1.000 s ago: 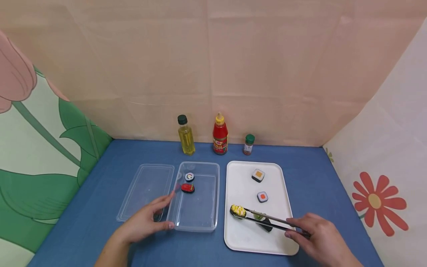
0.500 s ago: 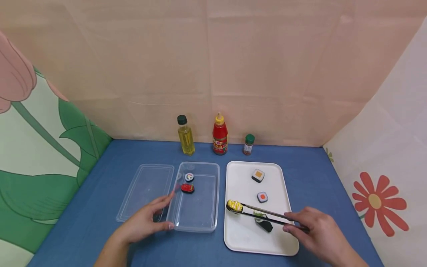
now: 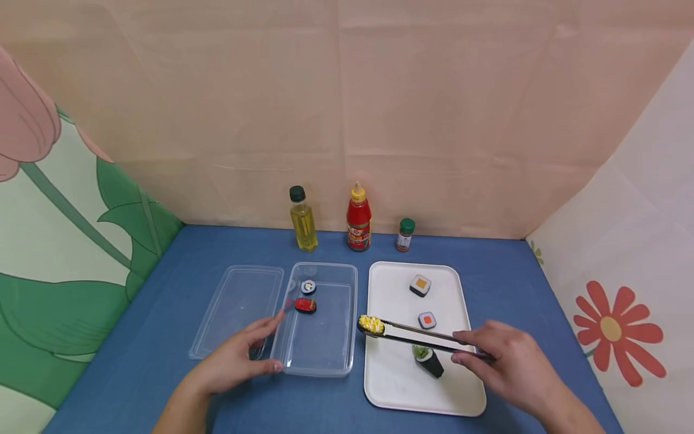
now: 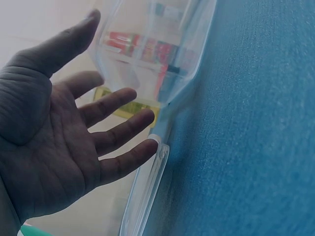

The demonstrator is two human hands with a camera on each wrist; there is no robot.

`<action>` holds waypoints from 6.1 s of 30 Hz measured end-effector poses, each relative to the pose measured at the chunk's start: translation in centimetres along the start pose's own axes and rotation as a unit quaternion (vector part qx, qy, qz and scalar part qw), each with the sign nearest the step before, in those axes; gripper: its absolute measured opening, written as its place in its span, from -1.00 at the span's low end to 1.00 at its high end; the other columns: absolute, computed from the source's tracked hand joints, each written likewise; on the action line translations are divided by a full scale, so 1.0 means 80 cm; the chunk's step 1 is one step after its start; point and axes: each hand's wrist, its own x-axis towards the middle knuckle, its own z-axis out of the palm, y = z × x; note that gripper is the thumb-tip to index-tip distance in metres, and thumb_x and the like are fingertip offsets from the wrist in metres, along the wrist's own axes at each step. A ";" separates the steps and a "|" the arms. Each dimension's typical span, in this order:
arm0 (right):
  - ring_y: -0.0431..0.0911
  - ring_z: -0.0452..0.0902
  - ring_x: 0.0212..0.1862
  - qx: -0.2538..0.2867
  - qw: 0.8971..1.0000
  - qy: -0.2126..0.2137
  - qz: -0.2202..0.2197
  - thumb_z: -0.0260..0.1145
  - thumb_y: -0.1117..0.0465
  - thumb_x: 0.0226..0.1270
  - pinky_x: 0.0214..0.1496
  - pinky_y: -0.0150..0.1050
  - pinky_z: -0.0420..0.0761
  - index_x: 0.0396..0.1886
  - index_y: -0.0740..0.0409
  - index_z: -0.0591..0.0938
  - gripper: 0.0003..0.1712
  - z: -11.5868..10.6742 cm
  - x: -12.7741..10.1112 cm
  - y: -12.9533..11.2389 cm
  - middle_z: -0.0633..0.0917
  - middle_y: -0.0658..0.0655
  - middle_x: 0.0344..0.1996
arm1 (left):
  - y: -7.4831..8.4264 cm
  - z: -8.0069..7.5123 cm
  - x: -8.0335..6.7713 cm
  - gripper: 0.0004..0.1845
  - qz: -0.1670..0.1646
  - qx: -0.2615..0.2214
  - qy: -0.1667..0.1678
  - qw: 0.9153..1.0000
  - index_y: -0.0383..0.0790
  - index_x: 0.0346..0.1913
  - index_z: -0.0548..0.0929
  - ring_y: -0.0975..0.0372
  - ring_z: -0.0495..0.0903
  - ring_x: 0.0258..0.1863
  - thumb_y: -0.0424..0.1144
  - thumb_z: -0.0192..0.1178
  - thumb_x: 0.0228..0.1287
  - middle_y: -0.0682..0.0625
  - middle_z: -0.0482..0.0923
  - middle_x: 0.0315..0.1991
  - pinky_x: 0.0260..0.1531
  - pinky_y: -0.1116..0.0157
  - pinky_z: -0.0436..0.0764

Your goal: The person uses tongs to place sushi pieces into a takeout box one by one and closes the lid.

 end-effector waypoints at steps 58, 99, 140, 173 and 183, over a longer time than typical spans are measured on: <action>-0.38 0.49 -0.36 0.096 0.990 -0.053 -0.091 0.72 0.15 0.02 -0.37 -0.47 0.50 -0.10 0.02 0.86 -0.62 0.078 0.105 -0.027 0.74 -0.27 -0.32 | 0.000 -0.001 0.002 0.04 0.006 0.008 -0.002 1.000 0.15 0.62 0.26 -0.22 0.21 0.52 0.07 0.59 0.10 -0.18 0.24 0.56 0.38 -0.35 0.22; -0.35 0.48 -0.36 0.035 0.982 -0.181 -0.041 0.65 0.05 0.16 -0.37 -0.40 0.52 -0.08 0.00 0.87 -0.67 0.117 0.155 -0.062 0.78 -0.14 -0.36 | 0.001 0.000 0.003 0.04 -0.007 -0.003 -0.007 1.000 0.20 0.62 0.26 -0.22 0.16 0.54 0.07 0.59 0.10 -0.16 0.20 0.58 0.38 -0.36 0.20; -0.35 0.49 -0.38 0.058 0.994 -0.059 -0.071 0.72 0.13 0.01 -0.41 -0.43 0.52 -0.09 0.07 0.85 -0.59 0.080 0.111 -0.028 0.79 -0.16 -0.29 | 0.003 -0.002 0.004 0.04 -0.024 -0.008 -0.005 1.000 0.23 0.60 0.29 -0.20 0.17 0.54 0.05 0.62 0.06 -0.12 0.22 0.58 0.38 -0.36 0.20; -0.34 0.36 -0.47 0.011 0.999 0.040 -0.002 0.78 0.23 -0.21 -0.46 -0.55 0.30 -0.08 0.01 0.84 -0.45 0.042 0.046 0.032 0.51 -0.28 -0.49 | 0.003 -0.001 0.005 0.05 -0.022 0.000 -0.006 1.000 0.23 0.61 0.28 -0.21 0.19 0.53 0.05 0.62 0.06 -0.12 0.25 0.56 0.37 -0.37 0.20; -0.36 0.42 -0.45 -0.020 0.998 0.048 0.027 0.78 0.24 -0.24 -0.47 -0.55 0.38 -0.10 0.05 0.85 -0.45 0.034 0.030 0.050 0.60 -0.25 -0.45 | 0.003 -0.003 0.007 0.05 -0.027 -0.003 -0.008 1.000 0.23 0.61 0.28 -0.21 0.18 0.53 0.04 0.62 0.06 -0.13 0.25 0.56 0.37 -0.36 0.21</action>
